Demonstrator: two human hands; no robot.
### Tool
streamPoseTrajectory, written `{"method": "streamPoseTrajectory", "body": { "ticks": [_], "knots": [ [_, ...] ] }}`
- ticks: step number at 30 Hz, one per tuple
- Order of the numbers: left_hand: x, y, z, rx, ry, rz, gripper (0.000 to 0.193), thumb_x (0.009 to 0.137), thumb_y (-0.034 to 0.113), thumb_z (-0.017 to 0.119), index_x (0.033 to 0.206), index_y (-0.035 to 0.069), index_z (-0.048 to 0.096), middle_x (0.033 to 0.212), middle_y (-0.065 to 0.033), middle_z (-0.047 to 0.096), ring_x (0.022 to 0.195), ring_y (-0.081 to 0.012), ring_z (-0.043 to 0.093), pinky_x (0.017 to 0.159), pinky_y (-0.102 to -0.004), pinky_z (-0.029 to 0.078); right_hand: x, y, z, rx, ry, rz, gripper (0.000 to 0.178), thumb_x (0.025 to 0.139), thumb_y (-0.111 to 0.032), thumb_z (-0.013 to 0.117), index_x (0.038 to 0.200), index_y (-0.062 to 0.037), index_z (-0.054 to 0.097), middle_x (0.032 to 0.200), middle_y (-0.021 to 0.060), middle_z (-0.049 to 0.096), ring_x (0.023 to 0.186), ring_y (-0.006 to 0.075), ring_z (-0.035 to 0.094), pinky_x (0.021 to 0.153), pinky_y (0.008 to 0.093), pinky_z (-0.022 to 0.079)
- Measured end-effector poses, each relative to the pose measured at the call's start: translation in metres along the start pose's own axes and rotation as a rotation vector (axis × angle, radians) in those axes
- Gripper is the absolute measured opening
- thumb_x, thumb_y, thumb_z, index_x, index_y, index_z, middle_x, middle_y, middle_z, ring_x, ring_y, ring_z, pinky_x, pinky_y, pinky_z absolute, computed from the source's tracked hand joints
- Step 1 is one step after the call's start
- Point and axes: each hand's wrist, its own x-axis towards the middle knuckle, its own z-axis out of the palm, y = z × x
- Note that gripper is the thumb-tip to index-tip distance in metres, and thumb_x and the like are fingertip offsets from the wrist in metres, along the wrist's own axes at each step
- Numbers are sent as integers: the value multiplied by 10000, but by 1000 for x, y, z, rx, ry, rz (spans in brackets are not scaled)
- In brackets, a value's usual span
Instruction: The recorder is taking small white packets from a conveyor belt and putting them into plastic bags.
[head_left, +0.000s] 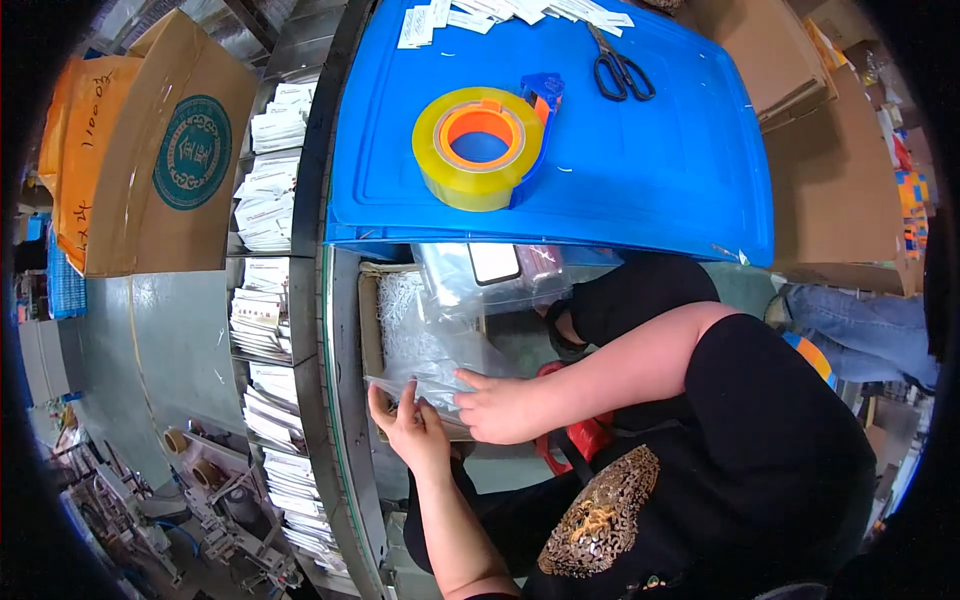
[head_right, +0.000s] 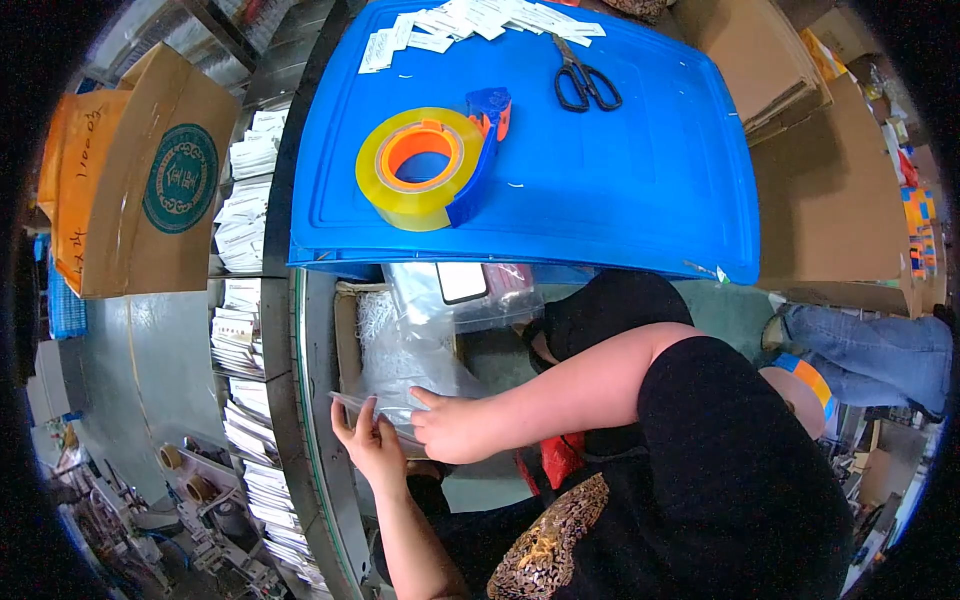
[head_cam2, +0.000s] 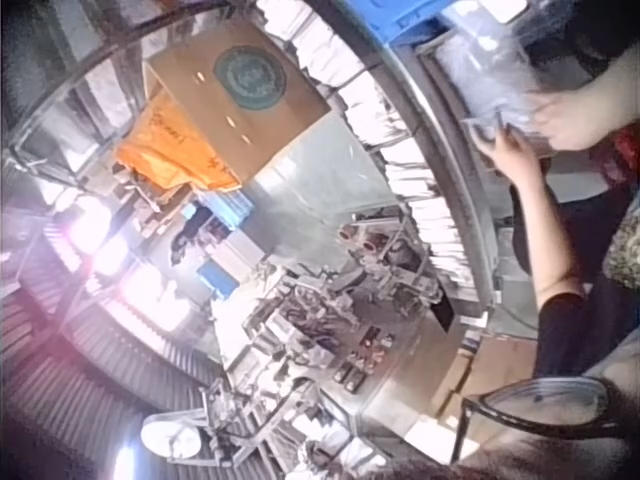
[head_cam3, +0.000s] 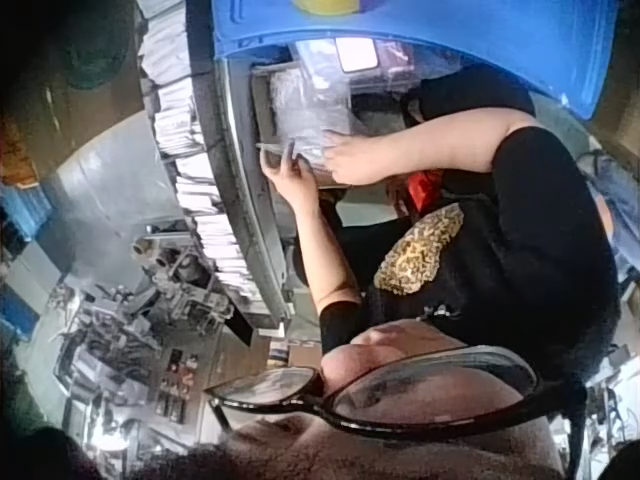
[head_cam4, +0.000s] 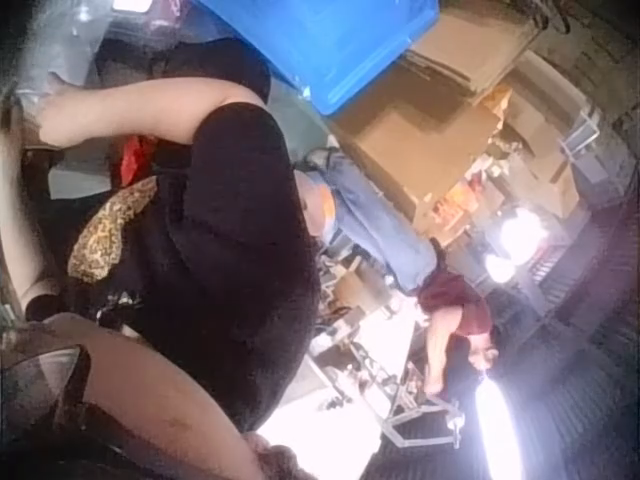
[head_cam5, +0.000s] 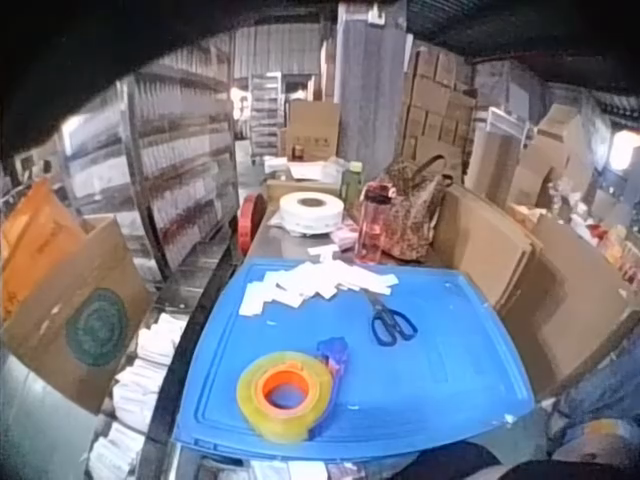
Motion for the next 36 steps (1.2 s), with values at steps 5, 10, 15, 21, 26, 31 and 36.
{"method": "streamPoseTrajectory", "body": {
  "ticks": [5,10,15,21,26,31,36],
  "knots": [
    [10,4,-8,-17,16,-140,363,696,-88,492,997,60,632,1364,-171,305,840,-254,566,681,-299,465,-6,-3,-2,17,-35,-57,165,731,-171,521,698,-85,658,757,59,603,873,229,539,992,570,267],
    [14,-15,-19,137,158,18,399,662,-113,476,984,59,637,1361,-154,324,972,-282,556,698,-295,468,-7,-3,-6,96,33,-39,138,727,-159,517,713,-67,619,771,50,566,890,230,530,1016,551,251],
    [13,-20,-37,133,50,-125,219,692,-73,500,838,25,631,1328,-167,379,978,-291,563,739,-320,463,-4,4,-9,192,-23,58,128,734,-151,510,734,-59,598,769,74,557,887,253,539,1012,563,243],
    [4,-40,-41,130,58,-170,144,705,-29,520,781,41,621,1271,-185,445,1021,-320,540,773,-359,455,-3,16,-15,191,-20,141,126,745,-150,504,747,-57,590,767,91,551,878,264,547,1011,604,204],
    [-10,-48,-33,199,7,-39,178,708,-25,521,822,47,638,1216,-174,493,979,-319,563,778,-354,465,-6,21,-14,80,-104,132,119,745,-147,505,718,-80,600,733,81,550,812,257,564,1016,610,197],
    [-25,-64,-22,110,-187,-163,181,722,90,559,869,18,638,1105,-170,558,919,-330,584,771,-383,480,-8,2,0,26,24,-105,109,698,-162,524,645,-113,606,659,44,546,724,228,572,1010,581,252],
    [-47,-53,-17,62,-491,-224,260,670,26,572,919,45,641,980,-160,564,875,-329,576,775,-369,476,-17,-36,4,49,125,-153,110,695,-155,523,642,-112,609,666,37,558,712,205,574,1006,560,276]
  ]
}}
